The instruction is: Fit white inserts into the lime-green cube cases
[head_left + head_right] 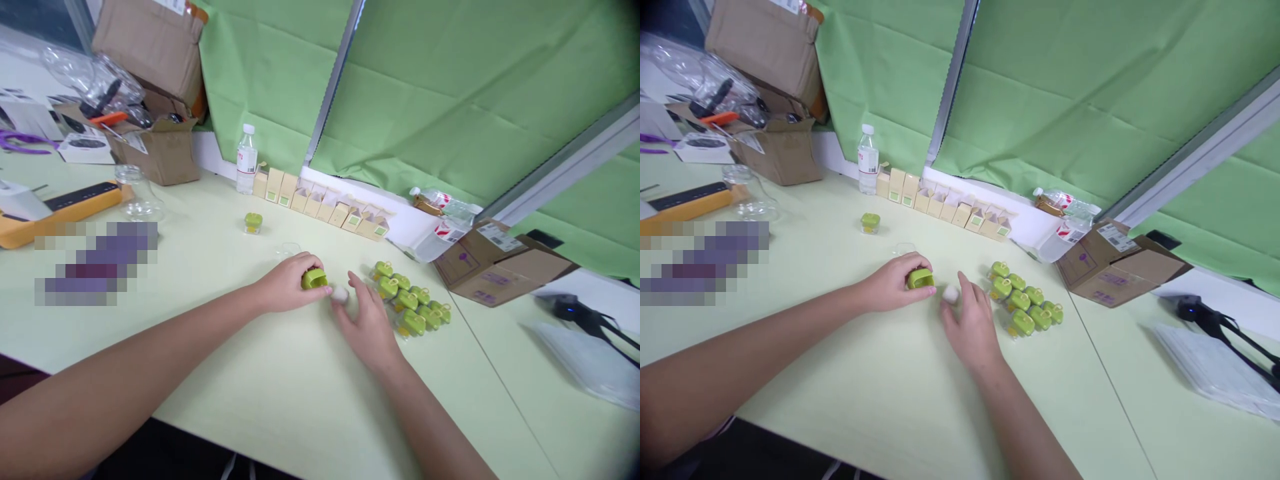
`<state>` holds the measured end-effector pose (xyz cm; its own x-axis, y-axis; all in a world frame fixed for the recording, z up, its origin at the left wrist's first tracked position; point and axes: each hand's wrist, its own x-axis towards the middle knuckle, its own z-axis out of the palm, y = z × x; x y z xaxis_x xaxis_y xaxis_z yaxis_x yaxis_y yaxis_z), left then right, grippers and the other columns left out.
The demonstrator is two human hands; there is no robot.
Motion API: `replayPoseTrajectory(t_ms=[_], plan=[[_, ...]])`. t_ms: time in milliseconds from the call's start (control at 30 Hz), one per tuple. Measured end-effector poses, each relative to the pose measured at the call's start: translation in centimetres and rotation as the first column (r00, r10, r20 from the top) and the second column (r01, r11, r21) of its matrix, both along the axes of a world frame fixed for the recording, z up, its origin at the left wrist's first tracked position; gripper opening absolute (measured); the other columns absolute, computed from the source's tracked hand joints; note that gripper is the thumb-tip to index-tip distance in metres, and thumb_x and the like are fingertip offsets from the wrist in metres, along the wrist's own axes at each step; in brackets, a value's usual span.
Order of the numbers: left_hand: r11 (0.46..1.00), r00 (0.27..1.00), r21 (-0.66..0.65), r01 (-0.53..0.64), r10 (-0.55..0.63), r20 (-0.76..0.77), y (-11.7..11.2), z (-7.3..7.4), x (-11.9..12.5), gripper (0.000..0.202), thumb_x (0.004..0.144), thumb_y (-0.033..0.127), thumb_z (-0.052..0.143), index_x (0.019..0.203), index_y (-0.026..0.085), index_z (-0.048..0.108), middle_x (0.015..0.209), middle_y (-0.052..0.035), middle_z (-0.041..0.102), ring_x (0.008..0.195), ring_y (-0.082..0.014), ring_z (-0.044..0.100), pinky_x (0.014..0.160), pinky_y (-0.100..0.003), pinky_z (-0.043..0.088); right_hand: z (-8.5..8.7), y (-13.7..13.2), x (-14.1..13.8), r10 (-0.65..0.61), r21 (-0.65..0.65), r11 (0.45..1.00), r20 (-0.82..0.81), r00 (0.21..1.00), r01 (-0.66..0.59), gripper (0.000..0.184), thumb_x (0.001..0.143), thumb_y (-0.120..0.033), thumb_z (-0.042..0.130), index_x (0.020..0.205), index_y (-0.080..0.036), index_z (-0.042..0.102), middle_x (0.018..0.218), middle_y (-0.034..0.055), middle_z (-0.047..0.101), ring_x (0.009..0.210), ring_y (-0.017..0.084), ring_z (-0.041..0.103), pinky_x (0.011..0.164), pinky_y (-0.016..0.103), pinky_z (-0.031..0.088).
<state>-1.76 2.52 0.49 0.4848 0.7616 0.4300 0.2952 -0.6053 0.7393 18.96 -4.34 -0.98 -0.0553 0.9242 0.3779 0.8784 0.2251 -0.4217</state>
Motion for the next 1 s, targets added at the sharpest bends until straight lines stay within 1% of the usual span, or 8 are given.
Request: replayPoseTrajectory(t_ms=[167,333,433,533,633,733,900,1000], plan=[[0.944,0.983,-0.316,0.098,-0.042,0.181,-0.3,0.4,0.2,0.036,0.087,0.054,0.059,0.087,0.019,0.058,0.073,0.0024,0.050,0.064,-0.0113,0.045,0.058,-0.024,0.038,1.6,-0.4,0.2,-0.016,0.154,0.988,-0.093,0.995,0.030,0.038,0.091,-0.032,0.056,0.128,-0.022,0.056,0.124,0.0122,0.064,0.121,0.030,0.055,0.103,0.053,0.042],[0.840,0.944,-0.511,0.185,-0.006,0.331,-0.4,0.9,0.4,0.043,0.087,0.061,0.056,0.085,0.018,0.057,0.079,-0.0005,0.051,0.066,-0.0109,0.046,0.054,-0.021,0.039,2.0,-0.7,0.0,0.020,0.241,0.970,-0.127,0.992,0.011,0.026,0.090,-0.027,0.057,0.116,-0.024,0.061,0.113,0.0091,0.068,0.112,0.028,0.060,0.098,0.048,0.046],[0.802,0.910,-0.530,0.277,-0.042,0.412,-0.7,1.2,0.5,0.046,0.090,0.063,0.051,0.087,0.017,0.059,0.081,-0.0014,0.049,0.067,-0.0115,0.047,0.053,-0.022,0.040,2.3,-1.3,-0.7,0.074,0.249,0.968,-0.128,0.989,-0.040,0.023,0.090,-0.026,0.059,0.112,-0.024,0.062,0.111,0.0082,0.069,0.109,0.027,0.060,0.097,0.046,0.046],[0.754,0.889,-0.534,0.382,-0.141,0.436,-1.1,1.3,0.7,0.048,0.090,0.065,0.048,0.097,0.019,0.059,0.079,-0.0001,0.051,0.064,-0.0113,0.048,0.055,-0.024,0.043,2.7,-1.9,-1.5,0.181,0.238,0.960,-0.134,0.974,-0.146,0.030,0.088,-0.027,0.063,0.118,-0.025,0.060,0.113,0.0086,0.067,0.109,0.028,0.060,0.096,0.045,0.047],[0.728,0.873,-0.522,0.444,-0.221,0.435,-1.6,1.3,1.0,0.051,0.085,0.068,0.055,0.104,0.020,0.056,0.080,-0.0004,0.056,0.070,-0.0131,0.053,0.061,-0.026,0.045,2.9,-2.3,-2.2,0.261,0.207,0.951,-0.137,0.956,-0.230,0.041,0.086,-0.029,0.067,0.126,-0.028,0.056,0.116,0.0088,0.066,0.110,0.029,0.059,0.094,0.046,0.048],[0.698,0.856,-0.526,0.487,-0.260,0.448,-1.9,0.9,1.3,0.054,0.080,0.067,0.063,0.107,0.021,0.054,0.081,0.0002,0.055,0.073,-0.0136,0.054,0.065,-0.027,0.046,3.0,-2.4,-2.5,0.299,0.198,0.943,-0.147,0.943,-0.269,0.042,0.086,-0.028,0.067,0.127,-0.030,0.056,0.117,0.0081,0.065,0.109,0.028,0.060,0.093,0.045,0.048],[0.655,0.822,-0.549,0.519,-0.206,0.531,-1.6,0.6,1.4,0.044,0.086,0.058,0.061,0.108,0.021,0.055,0.079,0.0003,0.058,0.069,-0.0122,0.056,0.066,-0.027,0.047,3.1,-2.4,-2.2,0.255,0.223,0.952,-0.200,0.946,-0.209,0.030,0.086,-0.027,0.067,0.114,-0.028,0.056,0.105,0.0072,0.066,0.098,0.026,0.062,0.086,0.042,0.050],[0.627,0.781,-0.551,0.551,-0.155,0.605,-1.4,0.8,1.4,0.028,0.084,0.039,0.068,0.100,0.018,0.060,0.086,-0.0035,0.065,0.075,-0.0138,0.062,0.074,-0.031,0.050,3.3,-2.2,-2.0,0.210,0.268,0.952,-0.224,0.952,-0.148,0.021,0.087,-0.026,0.066,0.106,-0.026,0.056,0.098,0.0060,0.064,0.092,0.025,0.061,0.084,0.041,0.049]])
